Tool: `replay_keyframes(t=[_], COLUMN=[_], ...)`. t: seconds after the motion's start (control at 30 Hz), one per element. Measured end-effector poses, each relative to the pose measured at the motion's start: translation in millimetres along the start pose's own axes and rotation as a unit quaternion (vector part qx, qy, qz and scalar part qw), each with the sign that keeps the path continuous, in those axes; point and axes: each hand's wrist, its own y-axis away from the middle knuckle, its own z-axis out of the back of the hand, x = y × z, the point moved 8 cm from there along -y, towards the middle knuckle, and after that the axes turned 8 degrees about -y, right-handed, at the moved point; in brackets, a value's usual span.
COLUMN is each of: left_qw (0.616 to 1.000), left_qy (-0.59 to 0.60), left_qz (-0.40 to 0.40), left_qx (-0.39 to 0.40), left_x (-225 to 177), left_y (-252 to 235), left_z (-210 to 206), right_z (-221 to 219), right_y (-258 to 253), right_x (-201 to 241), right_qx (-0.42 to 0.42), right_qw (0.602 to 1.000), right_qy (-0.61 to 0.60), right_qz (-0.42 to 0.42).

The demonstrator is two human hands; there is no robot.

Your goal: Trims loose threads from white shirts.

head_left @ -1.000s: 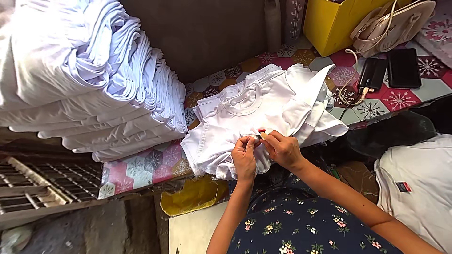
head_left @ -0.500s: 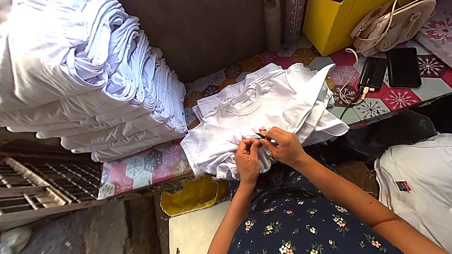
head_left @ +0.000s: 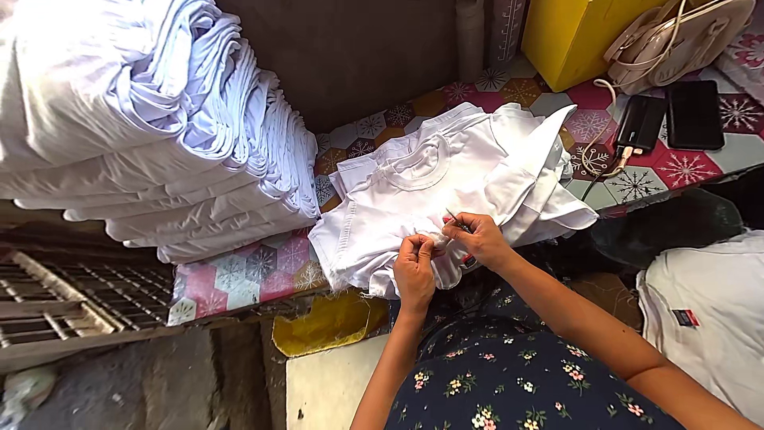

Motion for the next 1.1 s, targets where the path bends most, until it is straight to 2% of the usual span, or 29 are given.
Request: replay_keyframes(t=[0.1,0.2,0.33,0.4,0.47,0.6,1.1], left_qw=[0.999,0.999,0.997,0.991,0.983,0.971,0.965], left_qy=[-0.046,-0.028,0.048,0.096,0.139,0.179,0.193], left_qz=[-0.017,0.008,0.062,0.092,0.12,0.16,0.177], left_qx=[-0.019,-0.025,-0.01,0.002,0.011,0.011,0.008], left_x=[-1,5,10,9,5,-1,-4], left_y=[4,5,3,2,2,1,3], left_z=[17,22,11,4,-4,-10,-12], right_z=[-6,-7,-4,-4,-4,-3,-7], right_y=[-5,-1,26,40,46,44,42], right_x=[0,6,19,21,20,20,21], right_qx=[0.013,0.002,-0.052,-0.078,-0.098,-0.113,-0.113], right_qw=[1.0,0.994,0.924,0.879,0.85,0.836,0.84], right_qy=[-0.003,0.077,0.268,0.314,0.338,0.339,0.31], right_qz=[-0.01,0.072,0.269,0.351,0.393,0.416,0.431])
